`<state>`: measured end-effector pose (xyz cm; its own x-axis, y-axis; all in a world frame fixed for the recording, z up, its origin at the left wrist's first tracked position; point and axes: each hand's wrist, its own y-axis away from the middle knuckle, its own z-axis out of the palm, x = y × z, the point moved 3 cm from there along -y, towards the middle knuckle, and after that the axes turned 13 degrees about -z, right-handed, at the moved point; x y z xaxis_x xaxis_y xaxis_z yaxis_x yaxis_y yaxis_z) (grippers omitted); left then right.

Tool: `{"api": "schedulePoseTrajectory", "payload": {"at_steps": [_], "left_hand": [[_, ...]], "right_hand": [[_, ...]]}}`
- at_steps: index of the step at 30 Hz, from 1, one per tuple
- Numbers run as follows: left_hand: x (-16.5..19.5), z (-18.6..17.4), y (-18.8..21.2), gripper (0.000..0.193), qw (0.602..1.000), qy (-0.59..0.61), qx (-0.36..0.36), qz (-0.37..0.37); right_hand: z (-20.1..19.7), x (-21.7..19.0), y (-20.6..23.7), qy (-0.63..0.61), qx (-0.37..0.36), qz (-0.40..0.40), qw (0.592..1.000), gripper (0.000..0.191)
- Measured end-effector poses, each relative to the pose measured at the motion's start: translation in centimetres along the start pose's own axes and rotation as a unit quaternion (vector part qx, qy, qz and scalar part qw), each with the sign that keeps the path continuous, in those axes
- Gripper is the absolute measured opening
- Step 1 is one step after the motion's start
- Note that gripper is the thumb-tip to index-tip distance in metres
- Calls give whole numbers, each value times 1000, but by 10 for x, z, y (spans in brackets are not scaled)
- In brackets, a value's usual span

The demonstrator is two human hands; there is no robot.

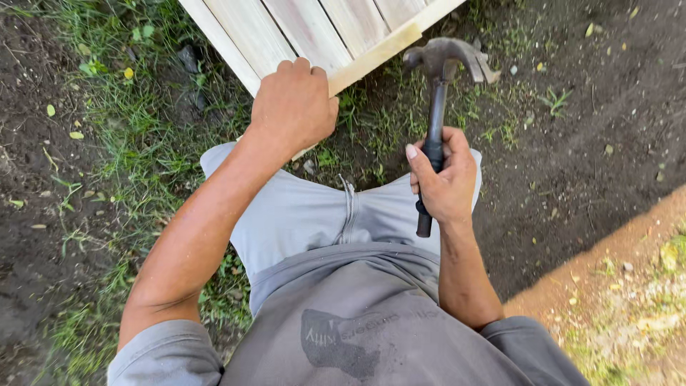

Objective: The person hammers nails into a slatted wooden bench frame outdoors, holding the frame steady with one hand while driving nails with a hammer. They take nails from a small wooden box, position a wooden strip against the frame, and hammer nails along the underside edge while sitting on the ground.

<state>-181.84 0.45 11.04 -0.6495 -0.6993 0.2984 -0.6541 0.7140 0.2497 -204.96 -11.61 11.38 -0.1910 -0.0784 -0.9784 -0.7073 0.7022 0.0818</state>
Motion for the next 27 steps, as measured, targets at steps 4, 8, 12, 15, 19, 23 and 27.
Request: {"api": "schedulePoseTrajectory", "payload": {"at_steps": [4, 8, 12, 15, 19, 23, 27], "left_hand": [[18, -30, 31, 60, 979, 128, 152, 47], [35, -53, 39, 53, 946, 295, 92, 102], [38, -53, 18, 63, 927, 366, -42, 70], [47, -40, 18, 86, 898, 409, -109, 124], [79, -5, 37, 100, 884, 411, -178, 131], [100, 20, 46, 95, 863, 439, -211, 137], [96, 32, 41, 95, 871, 427, -219, 106]], "right_hand": [[8, -1, 6, -7, 2, -42, 999, 26], [4, -21, 12, 1, 18, -39, 999, 26], [-3, -34, 12, -16, 43, -62, 997, 26], [-5, -34, 7, -39, 53, -61, 996, 27], [-3, -34, -3, -81, 29, -51, 995, 24], [4, -31, -8, -68, -8, -38, 997, 14], [8, -26, -11, -52, -17, -28, 998, 9]]}}
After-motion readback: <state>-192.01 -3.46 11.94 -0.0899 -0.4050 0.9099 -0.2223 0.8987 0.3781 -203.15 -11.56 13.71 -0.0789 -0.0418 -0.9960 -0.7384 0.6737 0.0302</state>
